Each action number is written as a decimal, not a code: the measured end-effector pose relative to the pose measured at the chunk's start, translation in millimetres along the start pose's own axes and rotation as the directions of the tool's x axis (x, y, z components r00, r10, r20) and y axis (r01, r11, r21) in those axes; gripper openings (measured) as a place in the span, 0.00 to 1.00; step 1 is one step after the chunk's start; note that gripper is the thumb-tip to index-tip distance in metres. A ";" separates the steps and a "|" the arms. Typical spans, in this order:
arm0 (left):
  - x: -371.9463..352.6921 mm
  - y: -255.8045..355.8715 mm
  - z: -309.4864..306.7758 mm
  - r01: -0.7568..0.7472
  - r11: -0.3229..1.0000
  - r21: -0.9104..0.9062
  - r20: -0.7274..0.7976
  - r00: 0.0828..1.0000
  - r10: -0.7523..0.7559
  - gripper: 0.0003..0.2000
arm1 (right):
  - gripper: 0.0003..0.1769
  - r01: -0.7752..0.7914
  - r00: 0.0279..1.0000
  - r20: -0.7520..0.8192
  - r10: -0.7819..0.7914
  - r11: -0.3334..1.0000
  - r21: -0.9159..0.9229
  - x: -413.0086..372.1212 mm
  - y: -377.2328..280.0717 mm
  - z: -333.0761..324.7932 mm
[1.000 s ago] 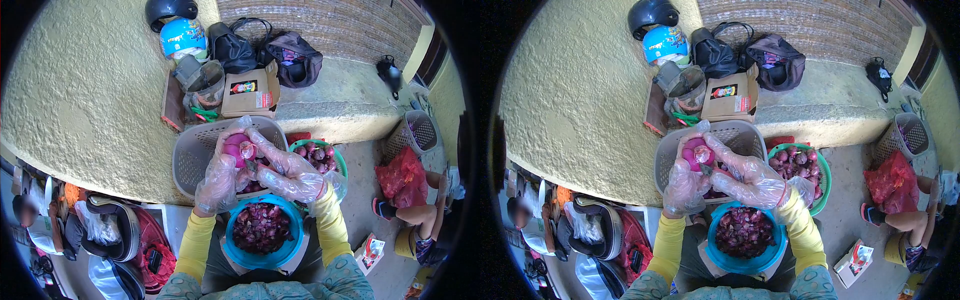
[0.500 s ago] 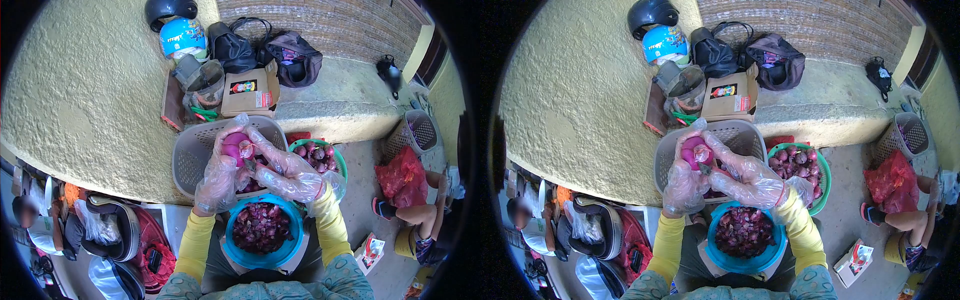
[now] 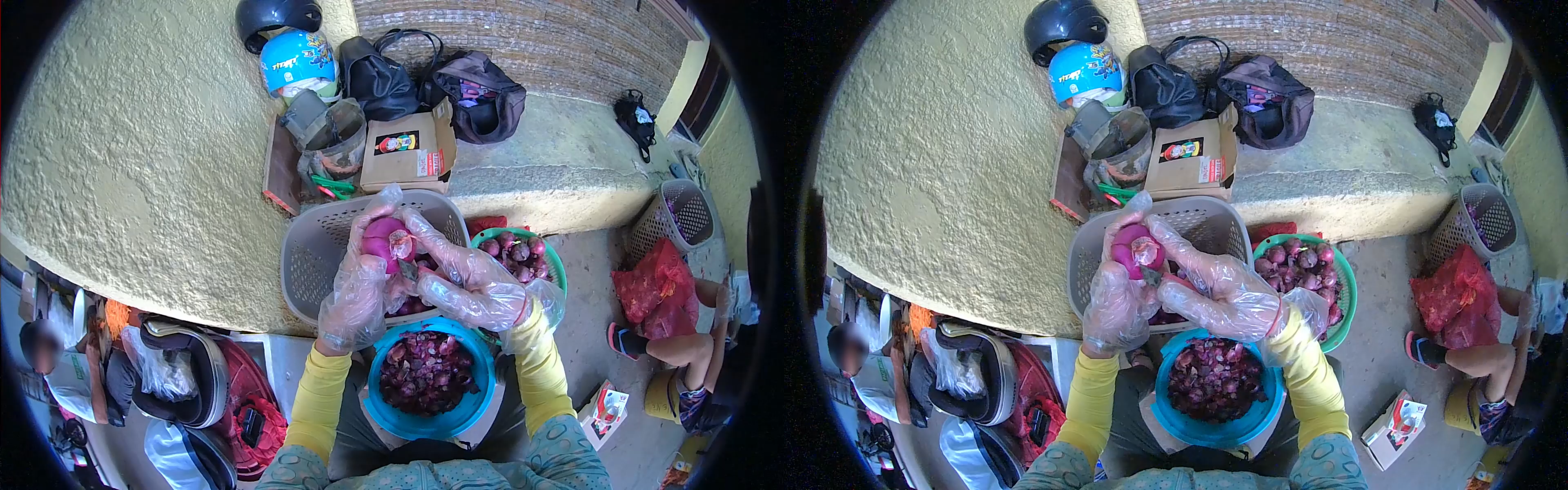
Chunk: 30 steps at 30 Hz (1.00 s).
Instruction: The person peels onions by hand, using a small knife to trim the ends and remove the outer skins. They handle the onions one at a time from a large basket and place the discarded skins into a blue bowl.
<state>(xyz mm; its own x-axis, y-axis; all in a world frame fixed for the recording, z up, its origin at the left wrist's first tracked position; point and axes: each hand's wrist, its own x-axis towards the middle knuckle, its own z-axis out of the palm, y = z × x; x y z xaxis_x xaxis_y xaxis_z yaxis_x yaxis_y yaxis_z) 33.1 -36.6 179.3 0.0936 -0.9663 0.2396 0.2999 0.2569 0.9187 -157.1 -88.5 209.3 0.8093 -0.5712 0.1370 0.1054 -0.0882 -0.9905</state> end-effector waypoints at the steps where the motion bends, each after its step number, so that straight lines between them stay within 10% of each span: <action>1: -0.6 -3.1 -3.6 -0.001 1.000 0.000 0.001 1.000 0.001 0.47 | 0.40 0.023 1.000 -0.009 -0.023 0.998 -0.054 -1.0 0.1 -1.8; 3: -1.1 -9.7 -12.3 0.109 0.967 -0.231 0.056 0.994 -0.098 0.40 | 0.39 0.045 0.999 -0.017 -0.047 0.993 -0.108 -1.3 -0.9 -2.7; 8: 0.1 -4.5 -9.7 0.090 0.984 -0.152 0.031 0.996 -0.086 0.36 | 0.38 0.205 0.977 -0.021 -0.214 0.956 -0.209 2.0 7.6 -1.6; 30: -2.7 4.3 -18.9 0.293 0.934 -0.203 0.141 0.953 -0.268 0.38 | 0.40 0.104 0.995 0.044 -0.094 0.935 -0.339 -1.3 1.8 -11.0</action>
<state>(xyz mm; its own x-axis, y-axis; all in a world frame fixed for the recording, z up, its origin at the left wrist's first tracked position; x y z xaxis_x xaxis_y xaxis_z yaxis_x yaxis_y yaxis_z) 52.1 -32.6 176.7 -0.1247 -0.9918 0.0261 0.5002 -0.0401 0.8650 -164.4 -96.8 207.5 0.8204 -0.5238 0.2293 -0.0132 -0.4182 -0.9083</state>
